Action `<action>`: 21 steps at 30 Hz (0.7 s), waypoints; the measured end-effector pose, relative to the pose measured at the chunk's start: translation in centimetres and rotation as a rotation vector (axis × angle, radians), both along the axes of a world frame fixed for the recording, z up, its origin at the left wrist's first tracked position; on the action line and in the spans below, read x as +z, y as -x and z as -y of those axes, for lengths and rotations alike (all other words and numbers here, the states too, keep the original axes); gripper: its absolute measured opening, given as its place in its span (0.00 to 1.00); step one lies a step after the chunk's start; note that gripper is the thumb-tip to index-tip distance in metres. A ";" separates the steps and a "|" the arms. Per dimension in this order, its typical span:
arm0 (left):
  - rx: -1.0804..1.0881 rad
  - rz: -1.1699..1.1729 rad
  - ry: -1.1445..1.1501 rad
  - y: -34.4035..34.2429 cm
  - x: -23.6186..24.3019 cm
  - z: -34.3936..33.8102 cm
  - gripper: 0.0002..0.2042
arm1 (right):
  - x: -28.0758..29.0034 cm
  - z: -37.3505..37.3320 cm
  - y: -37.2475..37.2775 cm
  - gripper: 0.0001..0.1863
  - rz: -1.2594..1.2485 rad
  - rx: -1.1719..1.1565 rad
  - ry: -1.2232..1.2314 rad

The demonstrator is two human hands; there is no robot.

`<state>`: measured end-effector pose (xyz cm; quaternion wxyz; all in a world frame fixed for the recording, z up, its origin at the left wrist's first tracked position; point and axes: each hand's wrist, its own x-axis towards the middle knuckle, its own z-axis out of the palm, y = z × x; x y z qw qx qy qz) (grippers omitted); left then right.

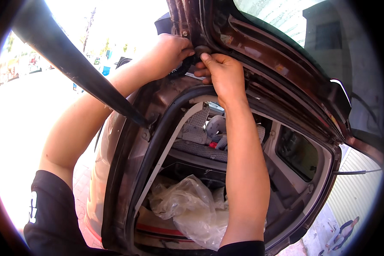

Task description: The person installs a rubber weather seal along the upper edge of a car's open trunk. They align the seal by hand, then use a red-handled screwdriver to press and secure it into place along the trunk frame.

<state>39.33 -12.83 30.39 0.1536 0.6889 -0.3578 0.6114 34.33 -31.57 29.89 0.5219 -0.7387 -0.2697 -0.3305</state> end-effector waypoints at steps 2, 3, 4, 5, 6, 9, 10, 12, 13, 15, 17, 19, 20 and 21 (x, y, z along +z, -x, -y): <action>0.134 0.031 -0.025 0.7 -0.1 0.5 0.10 | -0.1 0.3 -0.1 0.13 0.020 -0.009 0.015; 0.201 0.047 -0.037 1.2 -0.3 0.8 0.10 | -0.2 0.3 -0.1 0.13 0.040 -0.015 0.010; 0.243 0.039 -0.059 1.9 -0.4 1.0 0.09 | -0.3 0.2 -0.2 0.13 0.060 -0.024 0.008; 0.282 0.030 -0.082 2.7 -0.6 1.3 0.08 | -0.5 0.1 -0.3 0.13 0.079 -0.035 0.006; 0.319 0.020 -0.104 2.9 -0.7 1.6 0.06 | -0.6 0.0 -0.4 0.14 0.097 -0.093 0.017; 0.343 0.151 -0.115 2.6 -0.7 1.7 0.06 | -1.2 -1.7 -0.4 0.15 0.208 -0.236 0.024; 0.329 0.121 -0.115 2.7 -0.7 1.6 0.06 | -1.3 -2.4 0.1 0.16 0.253 -0.315 0.044; 0.295 0.063 -0.115 2.2 -0.5 1.2 0.06 | -1.1 -2.2 0.3 0.16 0.197 -0.324 0.094; 0.233 0.048 -0.073 0.7 -0.5 1.0 0.07 | -0.7 -1.8 0.1 0.15 0.123 -0.243 0.095; 0.064 -0.043 -0.021 0.5 -0.4 0.7 0.11 | 0.2 -0.4 -0.1 0.15 -0.016 -0.090 0.104; -0.010 -0.063 0.011 0.9 0.6 0.5 0.12 | 0.1 0.1 0.2 0.16 -0.035 -0.030 0.085; -0.043 -0.076 0.025 1.0 0.7 0.8 0.12 | 0.5 0.7 1.0 0.20 -0.031 0.070 0.033; -0.024 -0.070 0.022 0.4 0.1 0.6 0.12 | 0.2 0.4 1.1 0.24 -0.051 0.105 -0.005; -0.004 -0.063 0.017 -0.1 0.0 0.2 0.12 | 0.2 0.2 0.4 0.25 -0.075 0.084 -0.018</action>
